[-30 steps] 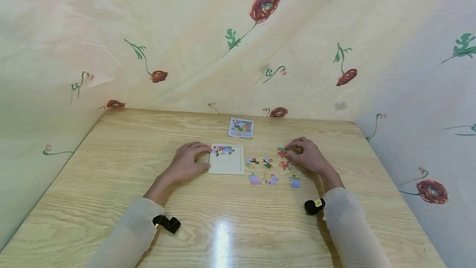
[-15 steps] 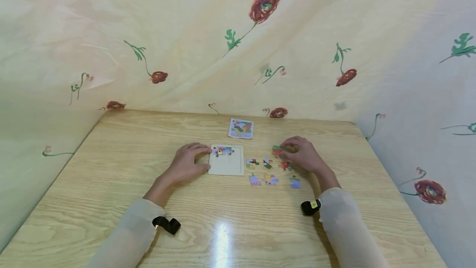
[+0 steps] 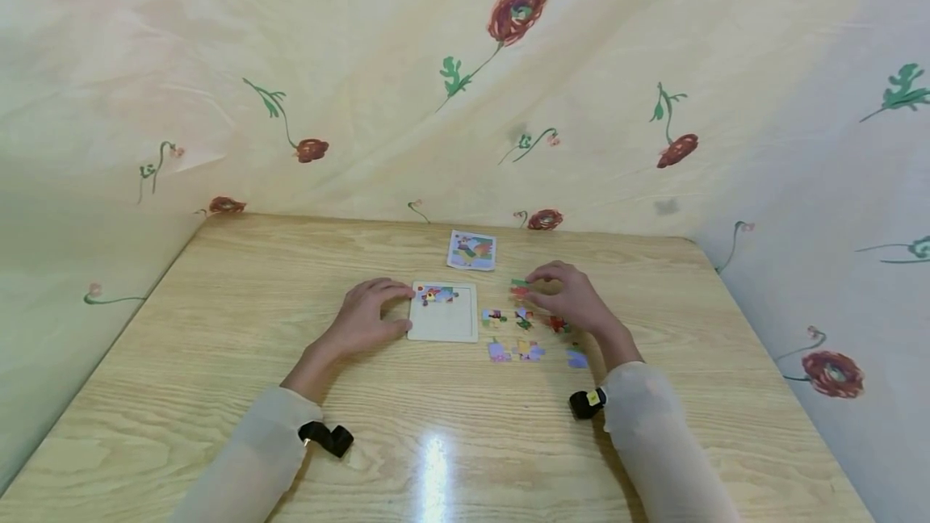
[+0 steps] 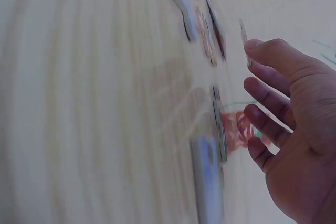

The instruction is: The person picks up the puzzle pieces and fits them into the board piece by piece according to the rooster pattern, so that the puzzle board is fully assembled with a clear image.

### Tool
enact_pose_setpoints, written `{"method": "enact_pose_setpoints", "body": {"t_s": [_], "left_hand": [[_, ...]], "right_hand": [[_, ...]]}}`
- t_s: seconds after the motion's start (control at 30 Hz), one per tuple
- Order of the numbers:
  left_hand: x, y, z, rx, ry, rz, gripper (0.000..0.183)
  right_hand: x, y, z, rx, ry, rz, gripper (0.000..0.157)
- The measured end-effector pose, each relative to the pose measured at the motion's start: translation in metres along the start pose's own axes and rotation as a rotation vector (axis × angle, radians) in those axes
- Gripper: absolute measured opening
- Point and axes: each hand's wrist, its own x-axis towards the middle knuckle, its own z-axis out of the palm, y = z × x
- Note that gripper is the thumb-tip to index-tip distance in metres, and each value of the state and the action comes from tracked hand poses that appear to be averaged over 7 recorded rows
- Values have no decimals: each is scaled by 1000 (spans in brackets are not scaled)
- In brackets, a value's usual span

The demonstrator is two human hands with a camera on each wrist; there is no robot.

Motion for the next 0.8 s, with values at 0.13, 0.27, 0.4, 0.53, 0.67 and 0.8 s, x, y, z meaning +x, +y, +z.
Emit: {"method": "enact_pose_setpoints", "body": {"t_s": [0.13,0.27,0.4,0.53,0.67,0.8], "left_hand": [[0,0,0,0,5,6,51],[-1,1,0,-1,5,12,51],[-1,1,-1,-4,4,12,50],[-1,0,-1,-3,6,14,50],[0,0,0,2,6,18,50],[0,0,1,3,7,18,50]], "right_hand": [[6,-6,8,4,-1,-24,26],[11,-14,15,19,-13,-35,25],[17,-22,20,35,-30,-40,25],[22,-27,26,48,-47,-44,25],[25,-31,31,64,-59,-39,23],[28,-34,36,69,-75,-41,22]]}}
